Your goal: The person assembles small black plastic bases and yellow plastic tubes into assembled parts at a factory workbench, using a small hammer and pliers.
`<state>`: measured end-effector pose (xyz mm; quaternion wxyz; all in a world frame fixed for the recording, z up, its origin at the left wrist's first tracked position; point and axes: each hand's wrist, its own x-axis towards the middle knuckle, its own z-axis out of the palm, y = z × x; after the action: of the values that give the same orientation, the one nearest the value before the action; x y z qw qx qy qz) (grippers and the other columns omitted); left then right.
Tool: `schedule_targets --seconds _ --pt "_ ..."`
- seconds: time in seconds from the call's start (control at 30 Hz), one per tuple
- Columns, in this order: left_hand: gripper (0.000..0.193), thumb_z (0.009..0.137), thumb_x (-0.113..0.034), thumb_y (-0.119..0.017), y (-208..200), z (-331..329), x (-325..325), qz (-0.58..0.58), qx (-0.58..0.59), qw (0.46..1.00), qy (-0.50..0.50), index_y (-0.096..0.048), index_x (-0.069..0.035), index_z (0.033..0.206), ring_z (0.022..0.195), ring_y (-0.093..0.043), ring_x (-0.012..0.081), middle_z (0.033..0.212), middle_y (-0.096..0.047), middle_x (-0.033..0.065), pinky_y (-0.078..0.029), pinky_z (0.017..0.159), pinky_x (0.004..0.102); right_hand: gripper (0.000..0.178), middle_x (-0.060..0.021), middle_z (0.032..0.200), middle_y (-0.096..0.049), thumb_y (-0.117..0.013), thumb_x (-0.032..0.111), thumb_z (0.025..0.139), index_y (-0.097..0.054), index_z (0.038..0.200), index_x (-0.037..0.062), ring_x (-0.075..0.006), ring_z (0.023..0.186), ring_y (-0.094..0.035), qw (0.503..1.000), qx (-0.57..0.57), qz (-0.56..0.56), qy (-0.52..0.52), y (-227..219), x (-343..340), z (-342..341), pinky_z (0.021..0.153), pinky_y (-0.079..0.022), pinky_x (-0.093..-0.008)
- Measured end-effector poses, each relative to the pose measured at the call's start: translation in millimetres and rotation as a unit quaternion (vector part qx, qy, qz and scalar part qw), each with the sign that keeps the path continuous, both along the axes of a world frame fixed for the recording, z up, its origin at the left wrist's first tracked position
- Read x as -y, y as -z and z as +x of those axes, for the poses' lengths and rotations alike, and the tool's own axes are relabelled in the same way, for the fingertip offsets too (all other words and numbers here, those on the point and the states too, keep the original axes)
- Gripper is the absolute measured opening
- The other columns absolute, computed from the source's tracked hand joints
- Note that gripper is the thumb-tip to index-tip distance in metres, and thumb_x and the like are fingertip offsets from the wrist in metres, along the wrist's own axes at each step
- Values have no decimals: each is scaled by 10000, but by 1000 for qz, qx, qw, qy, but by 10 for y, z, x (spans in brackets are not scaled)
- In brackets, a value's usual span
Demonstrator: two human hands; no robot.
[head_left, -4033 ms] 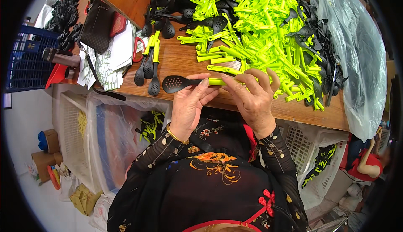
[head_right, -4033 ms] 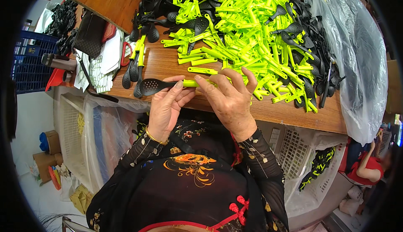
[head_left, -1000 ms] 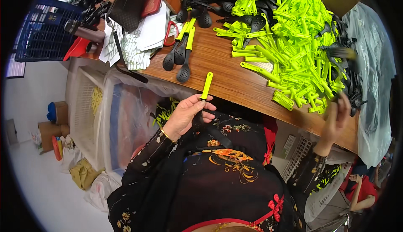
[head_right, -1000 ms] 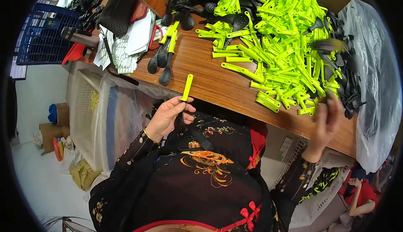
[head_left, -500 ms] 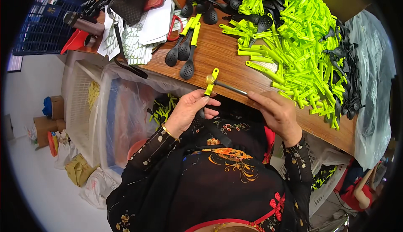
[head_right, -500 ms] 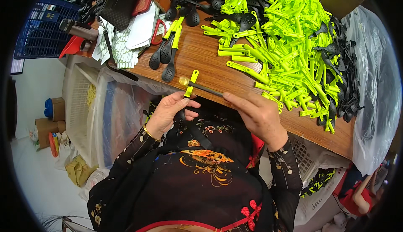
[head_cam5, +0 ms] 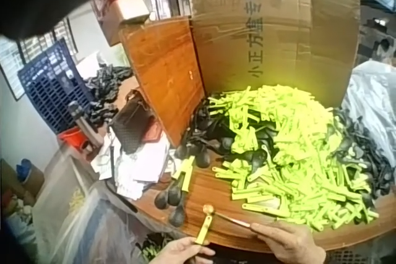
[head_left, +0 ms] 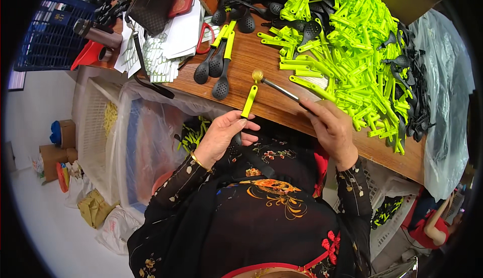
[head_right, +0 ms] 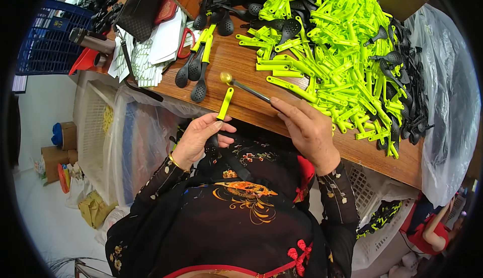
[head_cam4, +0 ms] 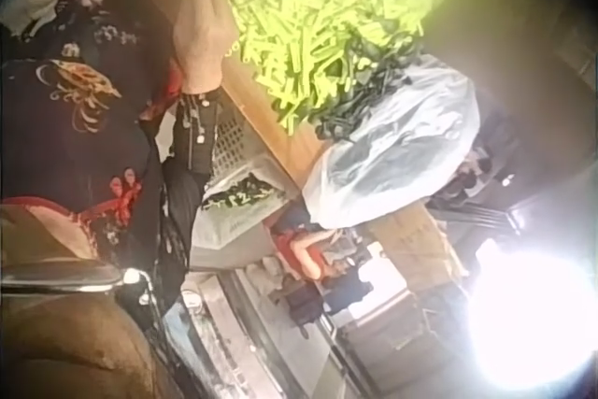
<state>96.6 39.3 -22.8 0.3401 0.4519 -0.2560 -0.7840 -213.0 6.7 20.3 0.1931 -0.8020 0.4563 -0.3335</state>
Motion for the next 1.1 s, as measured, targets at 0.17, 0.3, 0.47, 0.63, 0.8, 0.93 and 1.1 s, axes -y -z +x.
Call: schedule_targets --seconds 0.17,0.3,0.47,0.63,0.8,0.93,1.1 --pt "322 1116 -216 -578 -50 -19 -7 -19 20 1000 1 -615 -6 1359 916 -777 216 1150 -753 161 -633 797 297 494 -70 859 -662 -770 19 875 -733 1341 180 -260 697 -667 997 -76 -27 -14 100 -92 31 603 -540 -365" --pt "344 1112 -195 -579 -91 -18 -24 -23 44 999 10 -590 -9 1400 918 -776 211 1165 -749 156 -616 791 300 433 -106 982 -725 -762 19 901 -727 1319 128 -287 829 -716 1000 6 25 4 98 -71 49 698 -570 -357" --pt "438 1117 -276 -530 -266 75 -30 14 -101 995 5 -533 -13 1467 859 -736 213 996 -698 109 -590 821 335 358 -139 1161 -762 -734 71 985 -689 1339 42 -246 1028 -733 972 169 140 86 287 -171 71 906 -551 -353" --pt "338 1125 -347 -532 -184 139 -16 -9 -148 989 0 -635 -26 1121 715 -640 170 763 -596 47 -559 731 314 367 -141 1144 -760 -739 75 981 -686 1342 36 -250 993 -724 972 170 141 78 303 -145 76 890 -548 -343" --pt "276 1124 -292 -555 -45 282 -36 -75 7 997 -23 -646 -31 1113 806 -684 153 849 -658 47 -560 797 293 372 -150 1133 -757 -745 79 974 -691 1340 42 -267 988 -722 978 144 127 78 295 -175 70 889 -545 -345" --pt "239 1124 -176 -534 -46 535 -116 -168 160 970 -69 -584 -44 1318 875 -679 96 1080 -680 28 -534 791 244 370 -160 1105 -760 -748 81 966 -698 1331 45 -294 974 -731 983 131 107 74 265 -185 106 877 -553 -355" --pt "204 982 -120 -740 -389 440 416 -425 509 739 -120 -706 -19 1155 853 -682 160 984 -688 68 -519 742 298 354 -161 1210 -757 -734 62 980 -692 1326 4 -228 1083 -728 978 124 148 75 233 -176 104 949 -541 -327"
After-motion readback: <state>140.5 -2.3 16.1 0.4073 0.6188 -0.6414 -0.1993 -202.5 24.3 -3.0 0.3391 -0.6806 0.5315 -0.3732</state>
